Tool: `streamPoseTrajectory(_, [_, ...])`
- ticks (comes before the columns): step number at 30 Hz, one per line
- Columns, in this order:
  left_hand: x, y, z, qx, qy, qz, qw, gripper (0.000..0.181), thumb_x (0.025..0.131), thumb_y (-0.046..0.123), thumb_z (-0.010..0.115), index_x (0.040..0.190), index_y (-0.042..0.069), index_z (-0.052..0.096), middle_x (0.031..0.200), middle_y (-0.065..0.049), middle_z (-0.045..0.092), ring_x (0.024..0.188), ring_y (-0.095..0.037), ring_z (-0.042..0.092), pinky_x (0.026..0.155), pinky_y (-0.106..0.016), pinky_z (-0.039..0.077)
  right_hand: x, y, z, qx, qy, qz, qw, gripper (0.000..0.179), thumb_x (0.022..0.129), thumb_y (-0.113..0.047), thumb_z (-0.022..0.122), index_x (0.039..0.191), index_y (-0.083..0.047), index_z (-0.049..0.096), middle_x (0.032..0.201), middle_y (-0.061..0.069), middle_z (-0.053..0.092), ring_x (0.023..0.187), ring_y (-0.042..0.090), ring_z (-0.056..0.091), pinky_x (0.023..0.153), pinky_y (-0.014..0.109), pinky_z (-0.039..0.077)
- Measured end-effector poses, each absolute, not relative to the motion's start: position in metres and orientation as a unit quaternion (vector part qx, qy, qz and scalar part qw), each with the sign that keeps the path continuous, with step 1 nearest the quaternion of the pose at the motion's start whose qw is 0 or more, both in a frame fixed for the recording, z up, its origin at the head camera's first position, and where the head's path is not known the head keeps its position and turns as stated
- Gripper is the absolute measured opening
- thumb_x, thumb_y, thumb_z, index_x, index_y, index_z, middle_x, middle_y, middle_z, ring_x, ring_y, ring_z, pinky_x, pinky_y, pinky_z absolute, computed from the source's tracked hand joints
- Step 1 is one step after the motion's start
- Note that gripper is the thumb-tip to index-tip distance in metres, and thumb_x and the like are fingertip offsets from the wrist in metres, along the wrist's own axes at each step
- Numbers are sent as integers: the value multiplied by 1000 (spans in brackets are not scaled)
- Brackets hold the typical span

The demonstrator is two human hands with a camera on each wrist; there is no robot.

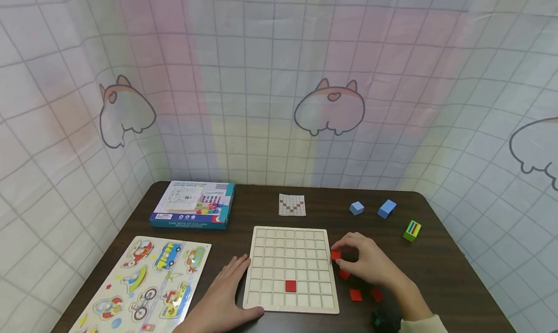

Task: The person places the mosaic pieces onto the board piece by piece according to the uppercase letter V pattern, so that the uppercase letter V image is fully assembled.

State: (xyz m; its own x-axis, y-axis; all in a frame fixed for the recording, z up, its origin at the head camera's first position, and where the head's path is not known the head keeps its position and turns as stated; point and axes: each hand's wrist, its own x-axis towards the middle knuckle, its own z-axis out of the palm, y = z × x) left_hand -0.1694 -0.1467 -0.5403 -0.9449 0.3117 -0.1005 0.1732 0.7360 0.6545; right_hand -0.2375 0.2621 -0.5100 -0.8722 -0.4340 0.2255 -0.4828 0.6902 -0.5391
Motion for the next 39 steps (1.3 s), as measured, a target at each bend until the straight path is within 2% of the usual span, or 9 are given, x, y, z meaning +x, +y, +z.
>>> streamPoseTrajectory(5, [-169, -147, -541, 136, 925, 339, 102, 127, 76, 77, 88, 173, 12, 38, 182, -13, 34, 172, -45, 23, 136, -74, 23, -237, 249, -511, 264, -913, 310, 25, 26, 94, -22, 90, 118, -26, 81, 116, -17, 73, 107, 10, 63, 93, 33, 61])
streamPoseTrajectory(16, [-169, -146, -543, 141, 923, 342, 102, 127, 77, 76, 88, 173, 11, 37, 182, -14, 34, 171, -46, 23, 136, -74, 22, -235, 225, -511, 282, -900, 332, -12, 23, 94, -19, 88, 115, -24, 79, 110, -8, 72, 98, 18, 63, 83, 31, 59])
streamPoseTrajectory(26, [-169, -146, -541, 132, 927, 335, 102, 128, 76, 78, 88, 174, 14, 37, 182, -12, 34, 172, -44, 22, 137, -73, 21, -233, 210, -509, 294, -896, 332, -16, 23, 95, -22, 87, 116, -26, 80, 112, -11, 74, 102, 18, 63, 88, 35, 59])
streamPoseTrajectory(39, [-167, -145, -539, 127, 932, 326, 97, 126, 75, 76, 89, 173, 15, 39, 181, -9, 36, 173, -41, 22, 137, -72, 24, -229, 192, -509, 313, -888, 337, -24, 23, 95, -20, 89, 115, -25, 80, 113, -12, 74, 108, 18, 65, 95, 33, 61])
